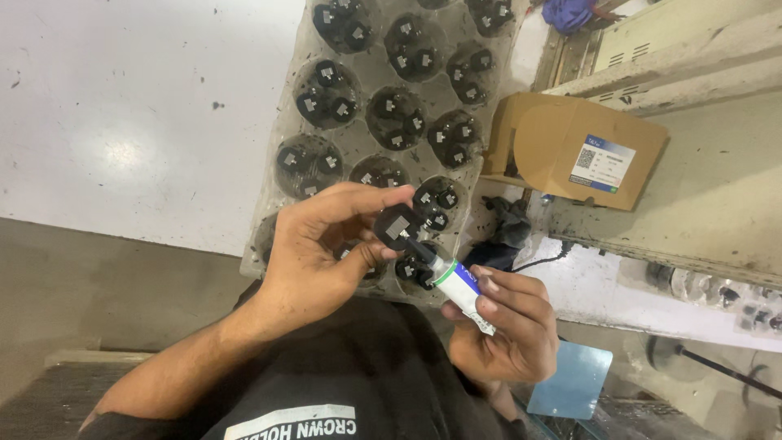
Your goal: The person sits at a workbench applying adhesive from a tube onto small black plug components, one at a time, and places each treated component into a compartment of a plastic tray. They occasionally pick new components from the tray or a nearby box and wipe the tube with a cloth.
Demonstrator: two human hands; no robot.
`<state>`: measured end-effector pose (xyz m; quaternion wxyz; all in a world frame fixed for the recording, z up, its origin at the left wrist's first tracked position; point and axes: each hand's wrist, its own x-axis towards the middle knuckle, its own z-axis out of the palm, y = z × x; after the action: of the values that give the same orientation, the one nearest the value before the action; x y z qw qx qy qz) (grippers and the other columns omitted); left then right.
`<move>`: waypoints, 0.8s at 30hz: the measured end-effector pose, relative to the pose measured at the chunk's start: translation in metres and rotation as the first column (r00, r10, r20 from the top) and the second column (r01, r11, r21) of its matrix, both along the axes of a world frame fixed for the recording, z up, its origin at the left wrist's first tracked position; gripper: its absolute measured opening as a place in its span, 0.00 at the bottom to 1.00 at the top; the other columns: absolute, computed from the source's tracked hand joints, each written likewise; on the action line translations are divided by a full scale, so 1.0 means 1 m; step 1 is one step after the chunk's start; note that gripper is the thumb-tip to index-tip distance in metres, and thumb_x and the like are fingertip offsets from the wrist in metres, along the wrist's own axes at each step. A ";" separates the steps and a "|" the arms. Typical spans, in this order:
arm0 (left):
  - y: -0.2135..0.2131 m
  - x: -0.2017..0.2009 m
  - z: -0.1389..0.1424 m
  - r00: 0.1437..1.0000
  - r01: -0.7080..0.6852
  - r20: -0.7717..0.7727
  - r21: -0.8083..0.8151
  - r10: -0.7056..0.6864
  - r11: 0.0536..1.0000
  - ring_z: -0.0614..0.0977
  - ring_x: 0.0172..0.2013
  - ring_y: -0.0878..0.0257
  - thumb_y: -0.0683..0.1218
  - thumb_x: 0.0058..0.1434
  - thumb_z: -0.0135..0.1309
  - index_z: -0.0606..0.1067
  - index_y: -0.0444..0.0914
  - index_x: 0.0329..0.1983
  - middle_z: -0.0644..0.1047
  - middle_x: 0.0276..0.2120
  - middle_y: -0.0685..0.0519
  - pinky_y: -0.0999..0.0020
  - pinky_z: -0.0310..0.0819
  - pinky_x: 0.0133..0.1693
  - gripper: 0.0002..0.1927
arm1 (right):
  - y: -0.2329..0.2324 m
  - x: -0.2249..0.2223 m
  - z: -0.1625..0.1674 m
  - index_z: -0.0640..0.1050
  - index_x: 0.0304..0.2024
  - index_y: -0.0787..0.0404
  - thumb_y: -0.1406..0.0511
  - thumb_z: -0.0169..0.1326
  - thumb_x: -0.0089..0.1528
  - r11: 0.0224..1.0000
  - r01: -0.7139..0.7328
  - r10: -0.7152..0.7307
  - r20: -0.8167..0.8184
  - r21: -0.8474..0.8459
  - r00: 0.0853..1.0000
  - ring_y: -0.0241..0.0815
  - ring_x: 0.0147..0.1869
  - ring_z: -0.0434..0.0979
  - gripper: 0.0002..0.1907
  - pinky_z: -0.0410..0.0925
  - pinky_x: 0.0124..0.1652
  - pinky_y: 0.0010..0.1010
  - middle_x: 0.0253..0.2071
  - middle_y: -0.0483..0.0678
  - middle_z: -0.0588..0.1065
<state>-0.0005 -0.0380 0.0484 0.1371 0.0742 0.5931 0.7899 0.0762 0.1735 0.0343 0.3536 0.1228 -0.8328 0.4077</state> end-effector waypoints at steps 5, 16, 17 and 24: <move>0.000 0.000 -0.002 0.999 0.036 0.031 0.045 -0.037 0.998 0.80 0.44 0.71 0.24 0.58 0.53 0.77 0.37 0.62 0.77 0.48 0.53 0.76 0.81 0.47 0.30 | -0.002 -0.002 0.004 0.75 0.38 0.62 0.73 0.71 0.53 1.000 0.014 -0.014 -0.009 -0.003 1.000 0.49 0.46 0.83 0.17 0.82 0.40 0.30 0.39 0.49 0.76; 0.000 0.002 -0.010 0.997 0.029 0.068 0.153 -0.040 0.988 0.81 0.44 0.70 0.26 0.60 0.56 0.76 0.34 0.63 0.77 0.48 0.52 0.76 0.81 0.44 0.27 | -0.005 -0.006 0.005 0.75 0.38 0.63 0.71 0.71 0.54 1.000 -0.013 0.013 -0.014 -0.024 1.000 0.47 0.45 0.82 0.16 0.81 0.39 0.29 0.38 0.49 0.75; -0.001 0.002 -0.010 0.997 0.028 0.064 0.156 -0.038 0.987 0.81 0.44 0.70 0.26 0.60 0.56 0.75 0.34 0.63 0.77 0.48 0.52 0.76 0.81 0.44 0.27 | -0.005 -0.006 0.004 0.75 0.38 0.63 0.71 0.71 0.54 1.000 -0.014 0.014 -0.013 -0.026 1.000 0.47 0.45 0.82 0.17 0.81 0.39 0.29 0.38 0.49 0.75; -0.002 0.000 -0.013 0.997 0.016 0.076 0.171 -0.029 0.985 0.82 0.48 0.68 0.25 0.60 0.54 0.75 0.34 0.63 0.77 0.51 0.52 0.75 0.82 0.48 0.28 | -0.009 -0.007 0.004 0.74 0.38 0.63 0.74 0.71 0.54 1.000 -0.003 0.003 -0.005 -0.022 1.000 0.47 0.44 0.82 0.17 0.81 0.39 0.29 0.38 0.49 0.74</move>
<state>-0.0004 -0.0395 0.0358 0.1620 0.0614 0.5168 0.8384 0.0689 0.1640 0.0384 0.3565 0.1213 -0.8272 0.4171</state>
